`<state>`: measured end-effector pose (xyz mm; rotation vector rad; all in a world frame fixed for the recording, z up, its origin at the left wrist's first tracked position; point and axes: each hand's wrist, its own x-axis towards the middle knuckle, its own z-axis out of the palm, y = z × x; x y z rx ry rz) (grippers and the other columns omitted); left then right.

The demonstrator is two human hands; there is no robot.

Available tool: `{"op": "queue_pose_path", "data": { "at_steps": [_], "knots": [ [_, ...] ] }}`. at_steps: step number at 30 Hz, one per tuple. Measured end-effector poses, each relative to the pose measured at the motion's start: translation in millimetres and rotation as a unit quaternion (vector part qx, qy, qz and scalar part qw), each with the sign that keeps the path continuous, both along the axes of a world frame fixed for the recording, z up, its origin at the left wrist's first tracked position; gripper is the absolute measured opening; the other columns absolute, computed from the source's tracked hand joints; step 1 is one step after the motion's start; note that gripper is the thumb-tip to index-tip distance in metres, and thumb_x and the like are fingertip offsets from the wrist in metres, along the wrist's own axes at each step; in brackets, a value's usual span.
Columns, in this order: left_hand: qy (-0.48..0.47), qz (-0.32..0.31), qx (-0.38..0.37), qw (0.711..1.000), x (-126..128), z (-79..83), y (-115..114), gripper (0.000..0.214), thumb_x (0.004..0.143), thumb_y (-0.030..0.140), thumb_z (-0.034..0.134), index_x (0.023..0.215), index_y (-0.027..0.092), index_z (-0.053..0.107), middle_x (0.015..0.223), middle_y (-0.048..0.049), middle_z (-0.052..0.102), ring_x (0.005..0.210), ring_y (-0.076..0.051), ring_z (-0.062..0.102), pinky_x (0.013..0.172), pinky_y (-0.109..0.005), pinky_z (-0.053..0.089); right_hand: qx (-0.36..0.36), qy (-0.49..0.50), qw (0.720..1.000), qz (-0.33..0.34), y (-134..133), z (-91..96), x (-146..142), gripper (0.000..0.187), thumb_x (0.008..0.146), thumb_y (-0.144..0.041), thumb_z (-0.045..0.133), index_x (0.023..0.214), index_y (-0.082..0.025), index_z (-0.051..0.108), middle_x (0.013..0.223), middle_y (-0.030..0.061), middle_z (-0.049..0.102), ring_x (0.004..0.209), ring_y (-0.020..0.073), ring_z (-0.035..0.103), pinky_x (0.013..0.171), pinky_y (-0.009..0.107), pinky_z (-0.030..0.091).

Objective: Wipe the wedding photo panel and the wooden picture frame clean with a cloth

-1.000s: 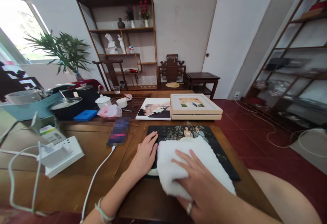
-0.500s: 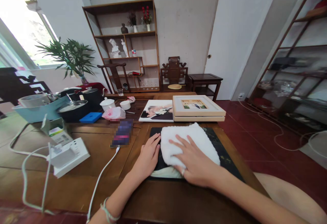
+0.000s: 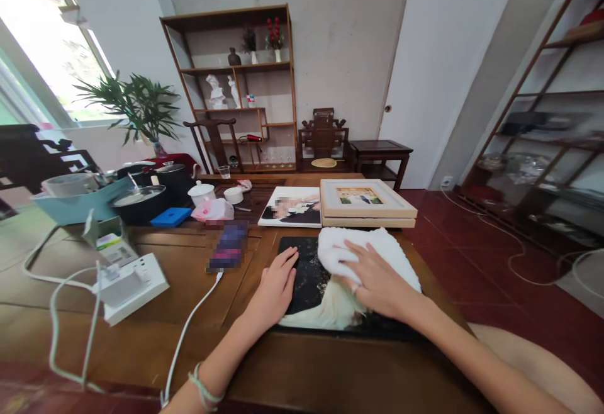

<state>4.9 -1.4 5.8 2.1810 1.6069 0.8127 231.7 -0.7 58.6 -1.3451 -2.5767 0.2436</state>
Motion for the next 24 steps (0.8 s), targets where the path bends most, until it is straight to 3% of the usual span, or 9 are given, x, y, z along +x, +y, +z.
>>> {"op": "queue_pose_path", "data": {
  "at_steps": [3,6,12,16,18,20,24],
  "knots": [
    [-0.021,0.0,0.004,1.0,0,0.4,1,0.039,0.091,0.023,0.032,0.126,0.016,0.047,0.139,-0.0102,0.042,0.13,-0.02,0.036,0.107,-0.046,0.027,0.03,-0.019,0.997,-0.068,21,-6.6,-15,0.04,0.088,-0.029,0.037,0.123,-0.021,0.053,0.14,0.0066,0.04,0.133,0.0297,0.022,0.104,0.058,0.012],
    [-0.078,-0.005,0.022,0.997,1,5.4,1,0.039,0.091,0.028,0.031,0.124,0.015,0.049,0.135,-0.0099,0.047,0.127,-0.019,0.04,0.108,-0.043,0.027,0.045,-0.025,0.997,-0.064,12,-11.8,-32,0.038,0.086,-0.031,0.04,0.119,-0.023,0.057,0.142,0.0081,0.037,0.133,0.0349,0.018,0.101,0.063,0.009],
    [-0.16,0.015,0.056,0.985,2,16.8,-3,0.042,0.092,0.034,0.029,0.121,0.014,0.052,0.13,-0.0087,0.053,0.123,-0.018,0.046,0.107,-0.037,0.03,0.007,-0.01,0.983,0.184,-45,-5.7,-40,0.032,0.078,-0.031,0.05,0.107,-0.024,0.063,0.146,0.0051,0.028,0.135,0.0341,0.007,0.105,0.06,-0.001],
    [-0.121,0.003,0.03,0.992,2,13.4,-5,0.044,0.093,0.036,0.026,0.126,0.016,0.048,0.134,-0.0087,0.048,0.127,-0.018,0.04,0.108,-0.039,0.028,-0.045,-0.012,0.968,0.248,-64,7.1,-19,0.044,0.074,-0.025,0.053,0.118,-0.025,0.056,0.145,0.0021,0.032,0.135,0.0301,0.009,0.108,0.057,0.002],
    [-0.068,-0.001,0.002,0.998,2,10.6,-6,0.043,0.093,0.037,0.03,0.128,0.017,0.046,0.138,-0.0094,0.043,0.131,-0.02,0.034,0.108,-0.044,0.026,-0.047,-0.014,0.975,0.216,-68,7.9,-2,0.047,0.074,-0.02,0.051,0.12,-0.024,0.054,0.142,0.003,0.036,0.135,0.0282,0.015,0.108,0.057,0.009],
    [-0.013,-0.011,-0.012,1.0,2,8.8,-7,0.042,0.091,0.036,0.035,0.128,0.019,0.046,0.142,-0.0095,0.038,0.134,-0.022,0.028,0.106,-0.049,0.025,-0.015,-0.007,0.988,0.152,-71,1.7,18,0.037,0.077,-0.019,0.048,0.113,-0.024,0.059,0.141,0.0039,0.038,0.134,0.0272,0.019,0.107,0.056,0.016],
    [0.039,-0.035,0.001,0.999,3,9.7,-7,0.039,0.091,0.029,0.037,0.127,0.019,0.046,0.143,-0.009,0.036,0.135,-0.02,0.025,0.104,-0.046,0.029,0.06,0.001,0.998,0.014,-71,-21.2,54,0.025,0.087,-0.03,0.042,0.095,-0.024,0.065,0.139,0.0056,0.041,0.132,0.0262,0.024,0.107,0.055,0.018]
  ]
}}
